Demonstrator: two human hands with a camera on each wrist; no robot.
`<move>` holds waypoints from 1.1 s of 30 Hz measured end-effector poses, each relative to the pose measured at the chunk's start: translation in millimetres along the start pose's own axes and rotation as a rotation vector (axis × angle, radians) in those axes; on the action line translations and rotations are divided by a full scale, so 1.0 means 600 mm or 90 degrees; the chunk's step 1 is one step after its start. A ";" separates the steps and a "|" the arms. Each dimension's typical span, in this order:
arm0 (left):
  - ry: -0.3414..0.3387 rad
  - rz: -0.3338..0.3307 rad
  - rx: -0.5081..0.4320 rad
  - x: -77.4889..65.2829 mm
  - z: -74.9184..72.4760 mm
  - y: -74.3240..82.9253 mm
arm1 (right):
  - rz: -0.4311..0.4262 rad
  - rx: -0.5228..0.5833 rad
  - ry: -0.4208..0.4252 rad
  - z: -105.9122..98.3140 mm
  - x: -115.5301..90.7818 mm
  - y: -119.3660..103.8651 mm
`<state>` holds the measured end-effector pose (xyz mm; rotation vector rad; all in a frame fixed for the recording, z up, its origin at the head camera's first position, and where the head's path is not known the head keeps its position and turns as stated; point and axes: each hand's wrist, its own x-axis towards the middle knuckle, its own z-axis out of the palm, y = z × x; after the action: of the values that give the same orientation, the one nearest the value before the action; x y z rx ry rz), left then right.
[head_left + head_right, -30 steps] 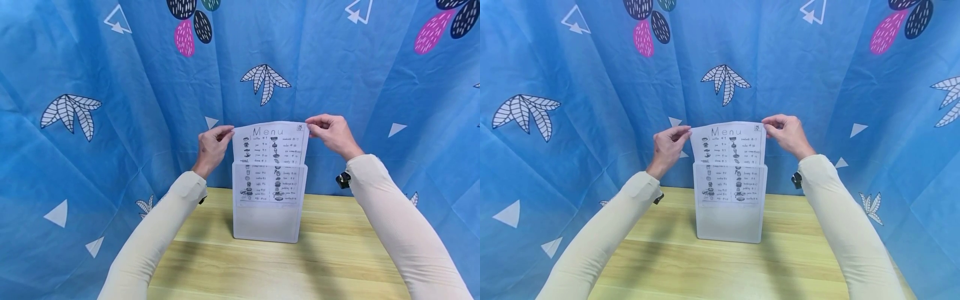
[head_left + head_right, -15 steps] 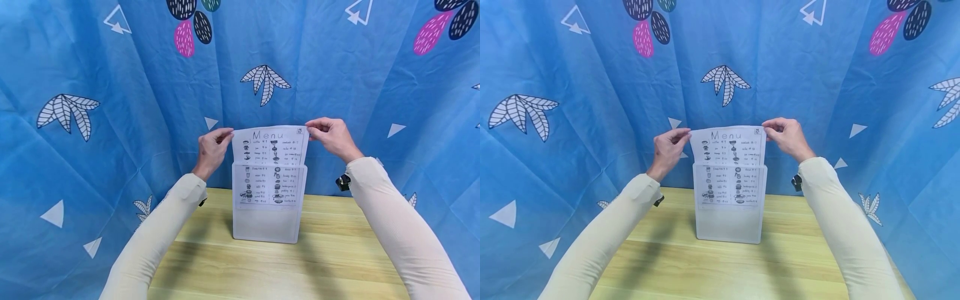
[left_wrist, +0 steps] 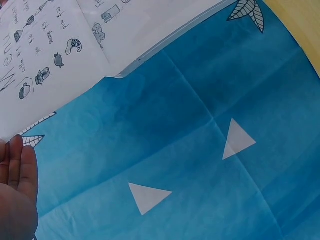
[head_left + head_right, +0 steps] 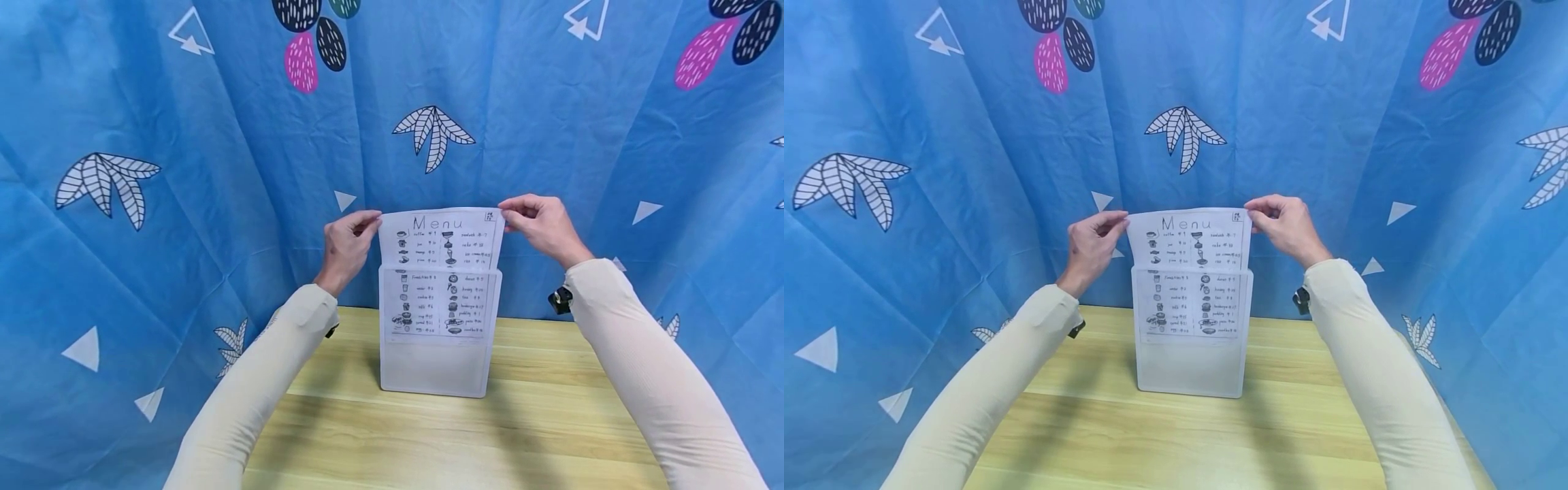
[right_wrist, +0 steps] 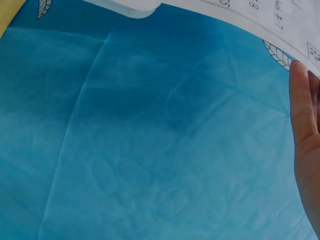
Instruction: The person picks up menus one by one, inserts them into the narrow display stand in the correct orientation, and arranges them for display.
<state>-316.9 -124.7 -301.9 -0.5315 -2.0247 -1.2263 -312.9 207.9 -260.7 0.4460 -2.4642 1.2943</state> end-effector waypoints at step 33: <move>-0.012 -0.016 0.004 0.007 0.023 -0.021 | 0.008 0.000 -0.008 0.010 0.008 0.031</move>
<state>-332.9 -118.7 -310.6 -0.5168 -2.0559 -1.2335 -325.6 212.4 -275.7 0.4405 -2.4816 1.3014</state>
